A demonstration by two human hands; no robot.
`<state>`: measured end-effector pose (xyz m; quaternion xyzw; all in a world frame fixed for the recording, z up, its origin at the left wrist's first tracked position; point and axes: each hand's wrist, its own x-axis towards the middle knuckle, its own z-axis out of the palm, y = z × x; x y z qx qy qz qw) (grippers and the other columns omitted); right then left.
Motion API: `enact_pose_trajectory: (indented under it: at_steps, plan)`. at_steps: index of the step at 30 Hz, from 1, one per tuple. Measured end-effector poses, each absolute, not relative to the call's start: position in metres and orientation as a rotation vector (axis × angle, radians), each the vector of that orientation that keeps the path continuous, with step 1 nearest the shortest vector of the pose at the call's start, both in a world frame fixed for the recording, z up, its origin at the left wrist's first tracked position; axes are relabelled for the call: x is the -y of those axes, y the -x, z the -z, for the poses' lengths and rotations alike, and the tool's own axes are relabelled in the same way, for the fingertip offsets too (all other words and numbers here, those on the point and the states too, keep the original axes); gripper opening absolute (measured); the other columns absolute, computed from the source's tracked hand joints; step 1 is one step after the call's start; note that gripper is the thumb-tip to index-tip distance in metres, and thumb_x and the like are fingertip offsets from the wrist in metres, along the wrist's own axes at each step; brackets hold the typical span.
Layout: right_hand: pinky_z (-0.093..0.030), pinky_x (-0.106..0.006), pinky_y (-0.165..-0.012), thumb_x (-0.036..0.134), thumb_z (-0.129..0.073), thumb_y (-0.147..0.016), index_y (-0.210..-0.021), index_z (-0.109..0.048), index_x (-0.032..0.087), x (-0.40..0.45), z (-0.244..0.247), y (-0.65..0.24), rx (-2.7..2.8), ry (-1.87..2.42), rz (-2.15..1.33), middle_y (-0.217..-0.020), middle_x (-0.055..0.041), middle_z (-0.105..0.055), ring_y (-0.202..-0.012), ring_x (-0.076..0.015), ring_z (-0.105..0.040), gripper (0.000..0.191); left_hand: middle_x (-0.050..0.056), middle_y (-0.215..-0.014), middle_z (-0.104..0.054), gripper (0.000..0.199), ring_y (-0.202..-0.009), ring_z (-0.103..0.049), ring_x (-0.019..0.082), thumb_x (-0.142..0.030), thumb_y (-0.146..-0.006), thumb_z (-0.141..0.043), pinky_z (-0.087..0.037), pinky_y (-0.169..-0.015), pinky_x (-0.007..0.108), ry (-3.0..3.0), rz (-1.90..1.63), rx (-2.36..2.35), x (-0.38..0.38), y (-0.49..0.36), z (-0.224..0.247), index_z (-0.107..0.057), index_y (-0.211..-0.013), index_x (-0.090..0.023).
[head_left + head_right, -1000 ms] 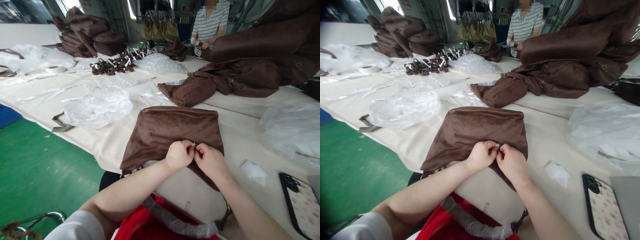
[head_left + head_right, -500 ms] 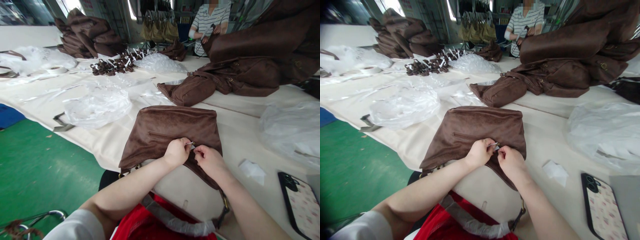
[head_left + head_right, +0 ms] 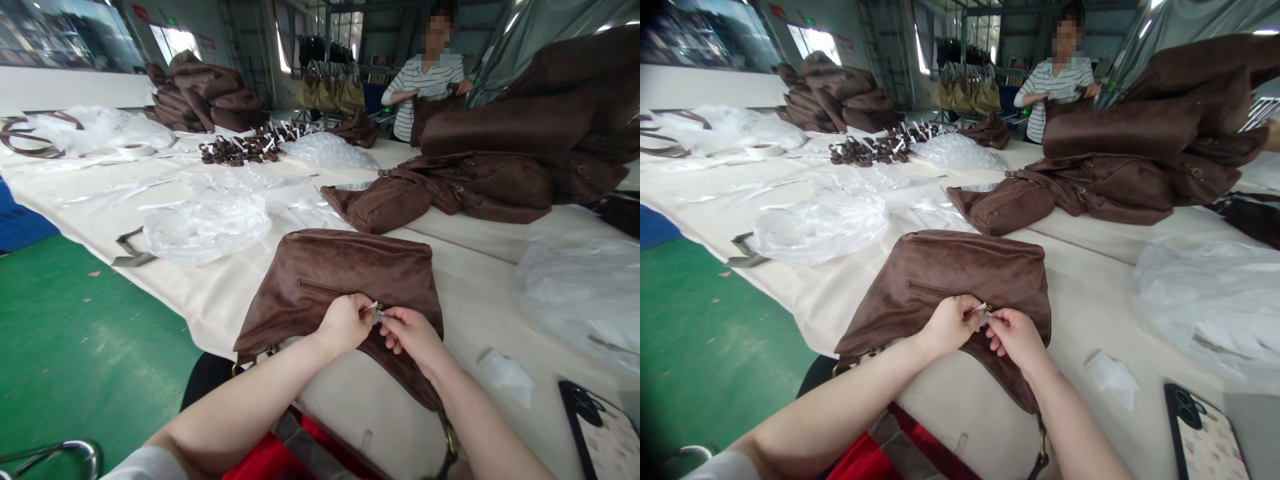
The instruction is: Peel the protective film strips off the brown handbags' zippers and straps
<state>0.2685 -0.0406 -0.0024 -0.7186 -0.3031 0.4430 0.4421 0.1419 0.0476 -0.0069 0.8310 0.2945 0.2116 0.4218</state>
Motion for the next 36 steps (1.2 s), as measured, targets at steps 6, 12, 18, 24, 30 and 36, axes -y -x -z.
enact_pose_trajectory:
  at_steps: [6, 12, 18, 24, 30, 36]
  plan:
    - [-0.032, -0.015, -0.032, 0.037, -0.067, -0.069, -0.074, -0.061, 0.014, 0.037, 0.005, -0.268, 0.638, 1.598, -1.118, -0.058, 0.0018, -0.059, -0.04, -0.0065, -0.049, 0.024, 0.0, -0.077, -0.068, 0.025, -0.065, -0.059, 0.013, -0.014, -0.079, -0.045, -0.041, -0.06, 0.021, -2.217, -0.603, -0.749, -0.045, -0.138, -0.002, -0.068, -0.08, -0.021]
    - [-0.028, -0.017, -0.029, 0.043, -0.065, -0.069, -0.08, -0.065, 0.013, 0.038, 0.006, -0.271, 0.534, 1.473, -1.184, -0.057, 0.0006, -0.059, -0.037, -0.0073, -0.048, 0.032, 0.001, -0.074, -0.067, 0.02, -0.065, -0.059, 0.014, -0.019, -0.08, -0.048, -0.042, -0.059, 0.021, -2.251, -0.591, -0.771, -0.042, -0.136, -0.008, -0.067, -0.081, -0.02]
    - [-0.027, -0.016, -0.028, 0.045, -0.064, -0.071, -0.082, -0.064, 0.014, 0.04, 0.006, -0.269, 0.524, 1.505, -1.122, -0.055, 0.0019, -0.057, -0.036, -0.0072, -0.048, 0.033, 0.003, -0.086, -0.067, 0.023, -0.076, -0.061, 0.015, -0.017, -0.083, -0.048, -0.047, -0.069, 0.023, -2.294, -0.671, -0.775, -0.044, -0.134, -0.007, -0.07, -0.085, -0.022]
    - [-0.027, -0.016, -0.029, 0.049, -0.065, -0.071, -0.084, -0.064, 0.014, 0.038, 0.007, -0.265, 0.623, 1.591, -1.233, -0.059, 0.0002, -0.06, -0.037, -0.0072, -0.048, 0.037, 0.003, -0.083, -0.069, 0.025, -0.078, -0.062, 0.015, -0.012, -0.082, -0.047, -0.048, -0.075, 0.025, -2.242, -0.635, -0.785, -0.051, -0.136, -0.004, -0.07, -0.08, -0.02]
    - [-0.023, -0.017, -0.031, 0.049, -0.071, -0.066, -0.079, -0.064, 0.015, 0.034, 0.011, -0.263, 0.576, 1.518, -1.175, -0.058, 0.0026, -0.056, -0.037, -0.005, -0.042, 0.037, 0.002, -0.085, -0.067, 0.023, -0.077, -0.062, 0.015, -0.015, -0.084, -0.046, -0.048, -0.073, 0.025, -2.337, -0.631, -0.786, -0.048, -0.133, -0.007, -0.069, -0.083, -0.021]
    - [-0.021, -0.019, -0.033, 0.045, -0.074, -0.062, -0.062, -0.056, 0.016, 0.034, 0.007, -0.259, 0.491, 1.447, -1.149, -0.055, 0.0029, -0.054, -0.038, -0.0051, -0.039, 0.034, 0.008, -0.092, -0.06, 0.027, -0.082, -0.058, 0.019, -0.02, -0.091, -0.04, -0.05, -0.074, 0.031, -2.877, -0.526, -0.561, -0.04, -0.128, -0.014, -0.059, -0.108, -0.015]
